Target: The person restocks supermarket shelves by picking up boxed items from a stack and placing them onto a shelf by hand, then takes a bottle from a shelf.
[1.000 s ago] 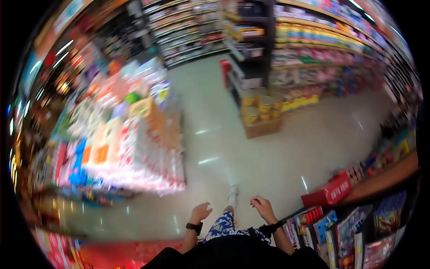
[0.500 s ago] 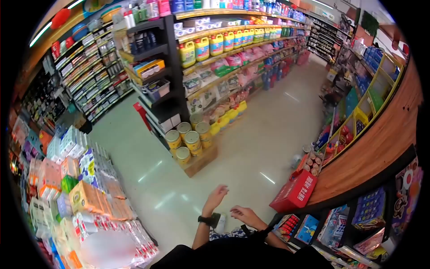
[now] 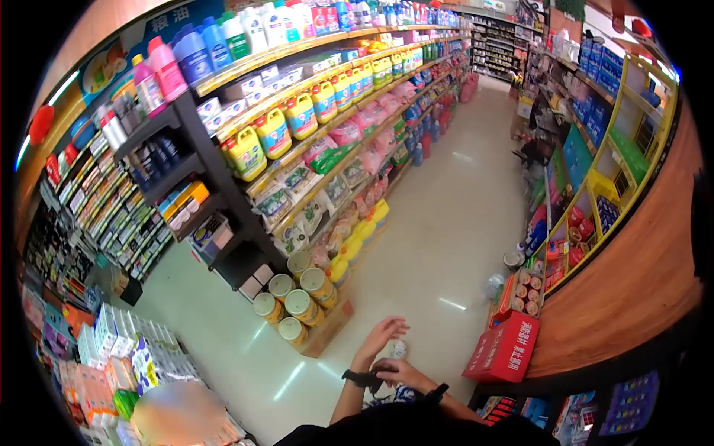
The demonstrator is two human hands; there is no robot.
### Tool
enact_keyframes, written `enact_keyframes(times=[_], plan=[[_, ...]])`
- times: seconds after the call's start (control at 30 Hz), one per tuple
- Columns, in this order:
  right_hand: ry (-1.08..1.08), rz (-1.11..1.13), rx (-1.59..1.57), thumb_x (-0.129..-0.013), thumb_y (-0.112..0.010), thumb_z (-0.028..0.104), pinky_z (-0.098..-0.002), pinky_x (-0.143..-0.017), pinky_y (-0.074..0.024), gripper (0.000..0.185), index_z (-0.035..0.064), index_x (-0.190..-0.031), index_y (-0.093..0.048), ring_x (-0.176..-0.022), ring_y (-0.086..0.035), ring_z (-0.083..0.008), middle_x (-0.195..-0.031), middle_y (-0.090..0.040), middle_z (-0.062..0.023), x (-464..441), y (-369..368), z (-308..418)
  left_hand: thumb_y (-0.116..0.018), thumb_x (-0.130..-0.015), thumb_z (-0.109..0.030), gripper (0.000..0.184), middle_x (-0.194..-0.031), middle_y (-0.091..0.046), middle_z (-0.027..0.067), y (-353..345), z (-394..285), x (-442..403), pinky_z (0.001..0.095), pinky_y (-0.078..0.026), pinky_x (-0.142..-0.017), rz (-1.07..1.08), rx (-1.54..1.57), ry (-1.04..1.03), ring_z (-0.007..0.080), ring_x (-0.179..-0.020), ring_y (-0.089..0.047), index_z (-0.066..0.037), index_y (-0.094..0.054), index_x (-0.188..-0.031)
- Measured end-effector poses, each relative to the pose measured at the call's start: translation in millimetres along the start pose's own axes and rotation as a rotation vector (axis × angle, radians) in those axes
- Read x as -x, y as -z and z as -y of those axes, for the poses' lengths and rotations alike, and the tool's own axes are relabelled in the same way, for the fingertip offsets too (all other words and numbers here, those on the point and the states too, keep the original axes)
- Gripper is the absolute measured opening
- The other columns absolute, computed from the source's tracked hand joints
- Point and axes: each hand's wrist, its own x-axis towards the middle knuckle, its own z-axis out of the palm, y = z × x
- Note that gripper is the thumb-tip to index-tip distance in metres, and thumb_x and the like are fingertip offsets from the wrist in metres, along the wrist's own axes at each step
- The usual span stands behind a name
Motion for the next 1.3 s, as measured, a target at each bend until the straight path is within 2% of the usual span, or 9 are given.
enact_keyframes(times=[0.17, 0.23, 0.43, 0.57, 0.73, 0.97, 1.03, 1.17, 1.3], plan=[[0.047, -0.047, 0.203, -0.102, -0.071, 0.022, -0.0251, -0.061, -0.0496, 0.028, -0.0012, -0.117, -0.071, -0.072, -0.067, -0.0093, -0.087, -0.072, -0.0044, -72, 91, 71, -0.054, -0.109, -0.029, 0.035, -0.123, -0.072, 0.0095, 19, -51, -114, 0.0356, -0.05, -0.1, -0.001, -0.063, -0.034, 0.0205, -0.114, -0.067, -0.005, -0.061, -0.133], [0.059, -0.112, 0.112, -0.102, -0.07, 0.021, -0.0261, -0.062, -0.0508, 0.028, -0.0032, -0.117, -0.071, -0.071, -0.069, -0.0116, -0.089, -0.074, -0.0066, -89, 116, 101, -0.054, -0.109, -0.027, 0.034, -0.122, -0.072, 0.0096, 20, -82, -151, 0.0351, -0.05, -0.101, -0.01, -0.099, -0.082, 0.0201, -0.115, -0.066, -0.004, -0.061, -0.133], [0.123, -0.306, -0.008, -0.103, -0.069, 0.018, -0.0268, -0.063, -0.0533, 0.024, -0.0039, -0.112, -0.072, -0.069, -0.068, -0.0117, -0.085, -0.072, -0.0062, -133, 193, 119, -0.058, -0.106, -0.021, 0.027, -0.113, -0.075, 0.0115, 41, -67, -268, 0.0363, -0.055, -0.092, -0.215, -0.198, -0.183, 0.0217, -0.104, -0.072, -0.003, -0.064, -0.127], [0.064, -0.369, -0.039, -0.103, -0.068, 0.018, -0.0283, -0.067, -0.056, 0.027, -0.0046, -0.116, -0.071, -0.07, -0.069, -0.0132, -0.087, -0.073, -0.0076, -165, 264, 118, -0.057, -0.104, -0.013, 0.025, -0.114, -0.075, 0.0141, 29, -84, -337, 0.0336, -0.056, -0.092, -0.103, -0.43, -0.085, 0.0213, -0.106, -0.072, 0.002, -0.063, -0.124], [0.01, -0.37, 0.183, -0.104, -0.066, 0.023, -0.0317, -0.079, -0.057, 0.034, -0.0034, -0.126, -0.068, -0.083, -0.071, -0.0159, -0.092, -0.075, -0.0091, -218, 354, 167, -0.057, -0.104, -0.01, 0.021, -0.11, -0.076, 0.0145, 19, -152, -445, 0.0312, -0.056, -0.091, -0.11, -0.385, -0.236, 0.0209, -0.106, -0.073, 0.001, -0.067, -0.119], [0.13, -0.314, 0.341, -0.105, -0.063, 0.026, -0.0349, -0.085, -0.0564, 0.035, -0.0013, -0.128, -0.065, -0.09, -0.072, -0.0196, -0.103, -0.077, -0.0129, -302, 491, 272, -0.053, -0.105, -0.005, 0.019, -0.104, -0.074, 0.0088, 24, -233, -608, 0.0347, -0.057, -0.093, -0.063, -0.107, -0.378, 0.0202, -0.099, -0.072, 0.002, -0.067, -0.115], [0.134, -0.369, 0.486, -0.104, -0.063, 0.033, -0.0373, -0.084, -0.0561, 0.034, 0.0058, -0.123, -0.069, -0.089, -0.073, -0.0257, -0.099, -0.077, -0.0134, -322, 533, 285, -0.052, -0.105, -0.005, 0.018, -0.104, -0.074, 0.0095, 22, -254, -654, 0.0348, -0.057, -0.093, -0.024, -0.105, -0.385, 0.02, -0.098, -0.072, 0.003, -0.067, -0.114], [0.123, -0.516, 0.579, -0.104, -0.064, 0.035, -0.0381, -0.083, -0.0565, 0.034, 0.0069, -0.123, -0.069, -0.088, -0.074, -0.0293, -0.102, -0.077, -0.0152, -343, 590, 306, -0.058, -0.103, -0.009, 0.016, -0.101, -0.074, 0.0109, 9, -276, -727, 0.0329, -0.058, -0.08, -0.036, -0.653, -0.462, 0.0233, -0.088, -0.073, -0.005, -0.066, -0.117], [0.092, -0.68, 0.373, -0.105, -0.063, 0.027, -0.0352, -0.082, -0.0576, 0.031, -0.0003, -0.119, -0.069, -0.085, -0.074, -0.0217, -0.096, -0.078, -0.0118, -361, 662, 315, -0.059, -0.102, -0.011, 0.015, -0.098, -0.074, 0.0114, -5, -279, -799, 0.0346, -0.057, -0.074, 0.099, -0.644, -0.447, 0.0277, -0.085, -0.073, -0.007, -0.067, -0.114]])
